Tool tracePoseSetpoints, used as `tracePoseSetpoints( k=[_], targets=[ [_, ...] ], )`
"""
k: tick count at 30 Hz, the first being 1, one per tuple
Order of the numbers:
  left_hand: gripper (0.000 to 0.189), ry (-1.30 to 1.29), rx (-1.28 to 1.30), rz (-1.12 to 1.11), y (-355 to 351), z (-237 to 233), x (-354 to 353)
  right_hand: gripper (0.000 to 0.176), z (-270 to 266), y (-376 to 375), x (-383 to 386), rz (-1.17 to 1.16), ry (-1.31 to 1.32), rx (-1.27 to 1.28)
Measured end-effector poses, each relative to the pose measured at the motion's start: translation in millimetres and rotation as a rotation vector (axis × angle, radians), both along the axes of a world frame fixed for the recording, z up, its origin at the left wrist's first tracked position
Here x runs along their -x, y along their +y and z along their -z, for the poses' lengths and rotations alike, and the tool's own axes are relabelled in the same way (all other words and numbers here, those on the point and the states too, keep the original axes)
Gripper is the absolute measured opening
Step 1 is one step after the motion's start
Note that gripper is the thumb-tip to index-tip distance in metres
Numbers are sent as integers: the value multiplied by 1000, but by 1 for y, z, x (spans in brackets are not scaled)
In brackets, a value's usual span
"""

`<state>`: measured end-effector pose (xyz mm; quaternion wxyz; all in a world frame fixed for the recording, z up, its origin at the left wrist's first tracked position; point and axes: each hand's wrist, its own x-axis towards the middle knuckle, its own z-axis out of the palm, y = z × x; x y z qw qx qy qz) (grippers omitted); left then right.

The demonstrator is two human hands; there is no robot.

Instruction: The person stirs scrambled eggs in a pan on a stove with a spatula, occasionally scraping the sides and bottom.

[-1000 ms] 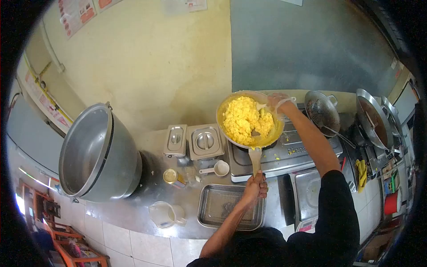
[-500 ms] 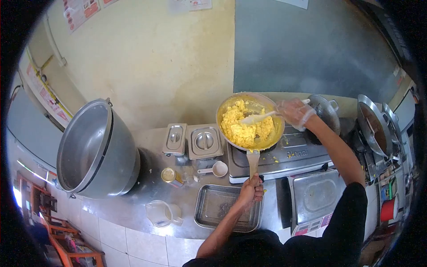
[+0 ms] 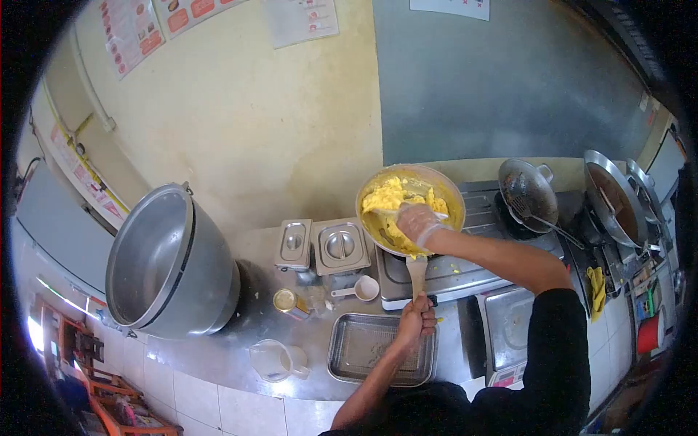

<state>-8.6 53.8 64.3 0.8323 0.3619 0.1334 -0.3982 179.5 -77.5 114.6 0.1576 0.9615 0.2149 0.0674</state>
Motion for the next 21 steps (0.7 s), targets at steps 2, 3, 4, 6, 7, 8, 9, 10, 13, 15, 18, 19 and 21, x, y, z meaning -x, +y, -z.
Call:
tracePoseSetpoints(
  k=[2,3,4,6,7,8,9,10,13,15,18,19,21],
  targets=[
    [36,-5,48,-10,0,6,0,14,3,2,-19,83,-83,22],
    [36,-5,76,-13,0,9,1,14,2,-3,-24,115,-63,37],
    [36,-9,76,-19,0,11,1,15,0,-11,-31,148,-42,54],
    [36,-17,78,-29,1,10,1,16,-19,-28,-30,162,-16,4],
    [35,-2,66,-19,3,6,-1,16,-33,-41,-25,142,-12,-61],
    [33,15,58,-10,5,1,-1,17,-37,-56,-25,161,-26,-100],
    [33,35,53,-1,6,-1,-2,18,-41,-73,-24,180,-37,-135],
    [34,30,67,9,6,2,-3,22,-50,-95,-25,242,33,-112],
    [36,23,84,36,7,10,-6,35,-130,-94,-2,534,322,-126],
    [35,26,65,52,7,8,-6,35,-116,-122,-18,527,281,-88],
    [36,42,41,56,8,2,-6,34,-61,-162,-60,504,230,-61],
    [36,49,43,59,8,2,-7,34,-47,-166,-76,491,217,-56],
    [36,66,40,69,9,4,-8,32,-40,-150,-100,453,276,-129]
  ],
)
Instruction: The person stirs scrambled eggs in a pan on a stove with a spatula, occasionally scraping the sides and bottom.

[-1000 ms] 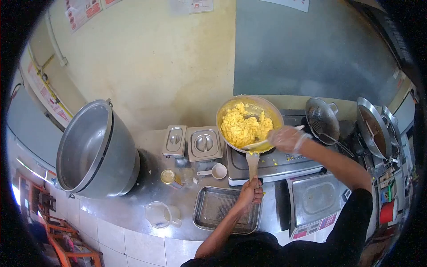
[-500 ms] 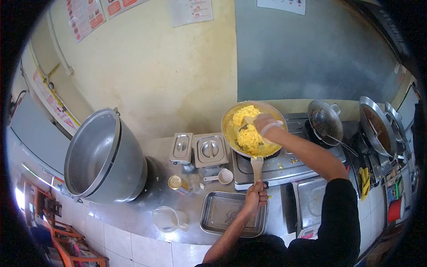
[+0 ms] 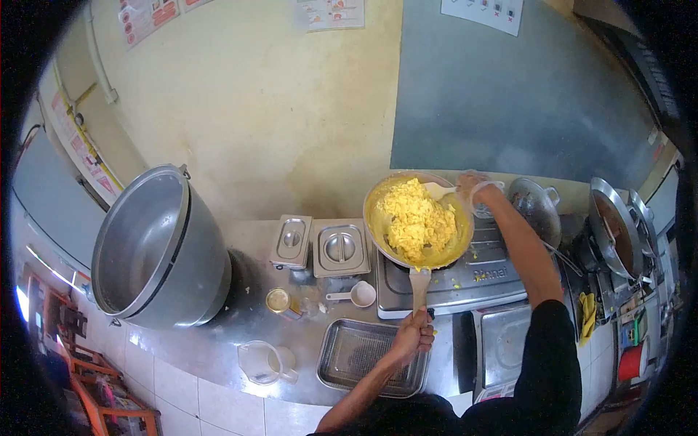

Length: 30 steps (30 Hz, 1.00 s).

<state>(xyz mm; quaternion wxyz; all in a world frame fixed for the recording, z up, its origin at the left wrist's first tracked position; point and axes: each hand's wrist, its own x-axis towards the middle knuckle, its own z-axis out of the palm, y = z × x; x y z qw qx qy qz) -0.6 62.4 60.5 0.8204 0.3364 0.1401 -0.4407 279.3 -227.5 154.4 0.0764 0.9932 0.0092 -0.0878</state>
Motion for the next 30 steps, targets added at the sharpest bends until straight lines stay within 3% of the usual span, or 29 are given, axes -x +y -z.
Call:
tracePoseSetpoints(
  k=[4,7,10,13,16,19,22,26,30],
  targets=[
    [39,-20,23,37,1,13,-3,26,23,39,-42,-183,-101,-188],
    [39,-59,-23,27,1,10,-2,23,12,79,-45,-485,94,-31],
    [35,17,18,7,3,2,0,16,-30,111,12,-545,126,39],
    [35,3,33,23,4,8,-2,13,-11,84,34,-901,34,92],
    [34,22,23,3,5,5,-2,12,-30,58,77,-993,-30,140],
    [34,12,40,3,9,-1,-2,12,-76,56,125,-702,62,274],
    [34,-1,18,-7,8,-1,-1,12,-96,42,157,-395,73,132],
    [37,-21,24,10,9,-4,0,14,-72,30,165,-406,221,-51],
    [36,-33,11,-5,4,4,2,18,-15,61,147,-428,87,-61]
  ],
)
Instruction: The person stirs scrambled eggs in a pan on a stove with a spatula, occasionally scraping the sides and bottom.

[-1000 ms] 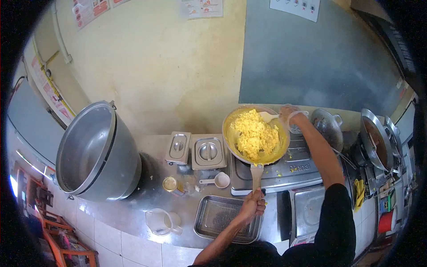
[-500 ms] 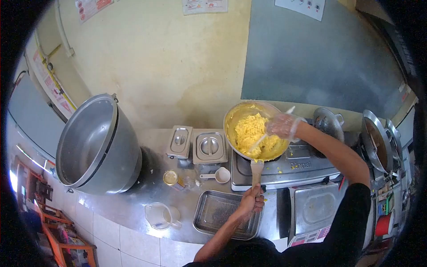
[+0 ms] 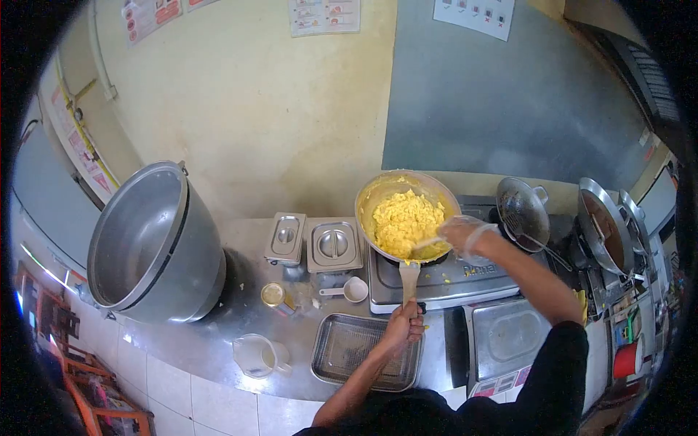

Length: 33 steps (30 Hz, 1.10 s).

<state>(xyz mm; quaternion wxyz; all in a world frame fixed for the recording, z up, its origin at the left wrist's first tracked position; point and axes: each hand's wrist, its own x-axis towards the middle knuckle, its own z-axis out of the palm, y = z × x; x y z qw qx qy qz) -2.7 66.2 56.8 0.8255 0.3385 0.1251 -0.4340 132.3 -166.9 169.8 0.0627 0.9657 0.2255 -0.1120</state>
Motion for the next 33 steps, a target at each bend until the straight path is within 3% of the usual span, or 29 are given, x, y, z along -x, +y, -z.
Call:
tracePoseSetpoints(
  k=[5,8,12,15,19,21,23,26,31,33],
  targets=[
    [34,-9,-41,-28,-5,-4,3,22,15,56,-42,227,-138,-37],
    [34,-7,-2,-14,-5,0,3,21,41,64,-74,147,-346,-53],
    [37,-24,38,-6,-2,-2,2,22,30,79,-67,71,-203,46],
    [35,-8,12,-6,-4,-5,2,23,26,60,-55,-163,-188,-55],
    [32,11,13,-20,-4,-4,2,22,-30,44,-53,140,-201,91],
    [32,16,14,-23,-6,-4,4,22,-18,32,-65,210,-244,95],
    [32,8,0,-22,-5,-6,3,22,27,25,-79,175,-231,46],
    [32,27,-9,-22,-7,-2,2,20,54,36,-65,-14,-205,-86],
    [32,25,18,-31,-7,-7,3,19,-17,40,-6,-161,-56,-13],
    [33,16,17,-25,-5,-7,4,19,-42,19,-6,18,19,99]
  ],
)
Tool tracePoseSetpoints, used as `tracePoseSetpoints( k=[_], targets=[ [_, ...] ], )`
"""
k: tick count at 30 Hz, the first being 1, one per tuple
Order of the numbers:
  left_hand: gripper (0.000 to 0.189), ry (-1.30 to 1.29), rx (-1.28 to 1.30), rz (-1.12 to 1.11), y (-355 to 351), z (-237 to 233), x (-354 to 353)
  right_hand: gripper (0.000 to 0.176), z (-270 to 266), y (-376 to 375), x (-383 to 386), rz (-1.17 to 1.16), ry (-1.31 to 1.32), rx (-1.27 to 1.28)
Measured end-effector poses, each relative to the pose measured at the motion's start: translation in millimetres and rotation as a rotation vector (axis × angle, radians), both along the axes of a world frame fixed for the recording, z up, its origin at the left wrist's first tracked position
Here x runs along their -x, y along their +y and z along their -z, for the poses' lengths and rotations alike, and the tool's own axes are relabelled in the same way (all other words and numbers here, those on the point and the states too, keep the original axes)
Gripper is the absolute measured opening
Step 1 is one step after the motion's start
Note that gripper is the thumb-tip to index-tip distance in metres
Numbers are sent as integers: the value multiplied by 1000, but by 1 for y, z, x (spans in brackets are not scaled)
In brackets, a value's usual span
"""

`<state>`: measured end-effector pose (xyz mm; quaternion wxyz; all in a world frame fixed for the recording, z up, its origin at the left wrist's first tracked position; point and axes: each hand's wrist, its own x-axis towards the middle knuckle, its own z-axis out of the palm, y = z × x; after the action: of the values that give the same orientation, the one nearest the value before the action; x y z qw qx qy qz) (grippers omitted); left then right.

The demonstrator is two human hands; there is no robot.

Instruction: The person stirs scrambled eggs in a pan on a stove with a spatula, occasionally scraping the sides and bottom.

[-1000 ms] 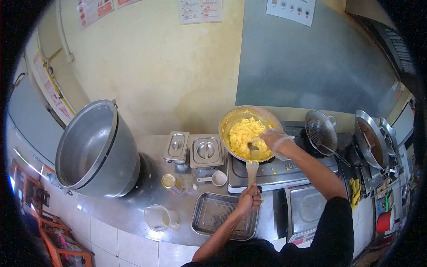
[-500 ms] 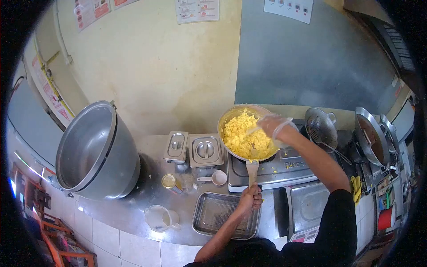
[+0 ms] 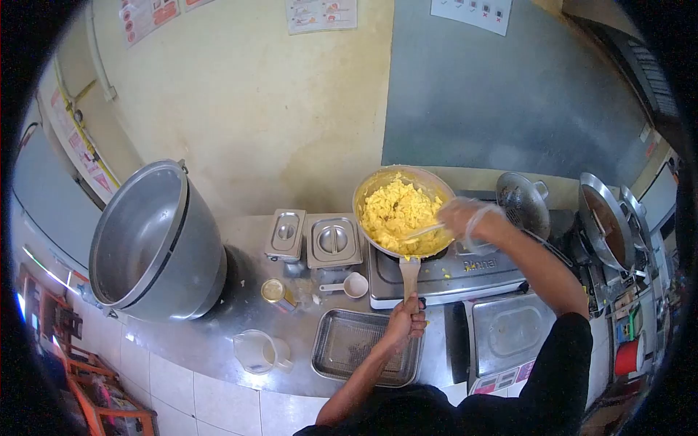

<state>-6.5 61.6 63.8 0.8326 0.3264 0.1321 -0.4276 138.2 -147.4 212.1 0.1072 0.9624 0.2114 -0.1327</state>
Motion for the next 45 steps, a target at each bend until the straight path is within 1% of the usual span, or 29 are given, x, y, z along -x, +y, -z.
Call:
tracePoseSetpoints(
  k=[2,5,8,11,14,17,20,23,24,27,29,32,35,38,41,42,44,45],
  targets=[
    [36,-13,-3,5,1,0,-1,19,-34,-11,6,158,58,146],
    [37,-15,15,16,0,7,-2,16,-18,-41,-8,201,-49,205],
    [37,-29,23,8,1,4,-1,16,40,-64,-40,178,-264,100],
    [37,-6,9,14,0,3,-2,15,51,-67,-75,121,-381,41],
    [37,-15,2,10,-3,3,-3,15,52,-62,-106,106,-331,91],
    [37,-13,33,26,-4,15,-5,14,66,-59,-120,39,-398,-55],
    [36,-15,0,23,-3,4,-5,13,98,-58,-117,-81,-465,-205],
    [36,-7,-50,37,-1,6,-6,16,78,-22,-95,-253,-361,-181],
    [36,-2,-37,36,1,4,-7,15,71,-20,-90,-304,-351,-254],
    [35,18,-6,28,9,0,-7,15,33,-34,-69,-326,-327,-71],
    [34,6,-2,34,10,0,-6,17,-11,-36,-46,7,-120,178],
    [34,18,3,37,10,3,-6,21,-39,-59,-27,215,-130,105],
    [34,2,10,36,11,9,-7,29,-15,-102,-31,113,-273,130],
    [34,11,1,53,10,11,-6,32,12,-105,-50,216,-193,75],
    [35,-17,-87,76,13,3,-9,33,67,-110,-115,318,-143,-11],
    [35,-36,-128,83,14,1,-11,35,67,-99,-127,343,-101,-65],
    [35,-46,-123,99,15,1,-12,41,69,-63,-151,388,-13,-175],
    [35,-49,-121,108,17,1,-13,42,61,-45,-154,299,-22,-133]
  ],
)
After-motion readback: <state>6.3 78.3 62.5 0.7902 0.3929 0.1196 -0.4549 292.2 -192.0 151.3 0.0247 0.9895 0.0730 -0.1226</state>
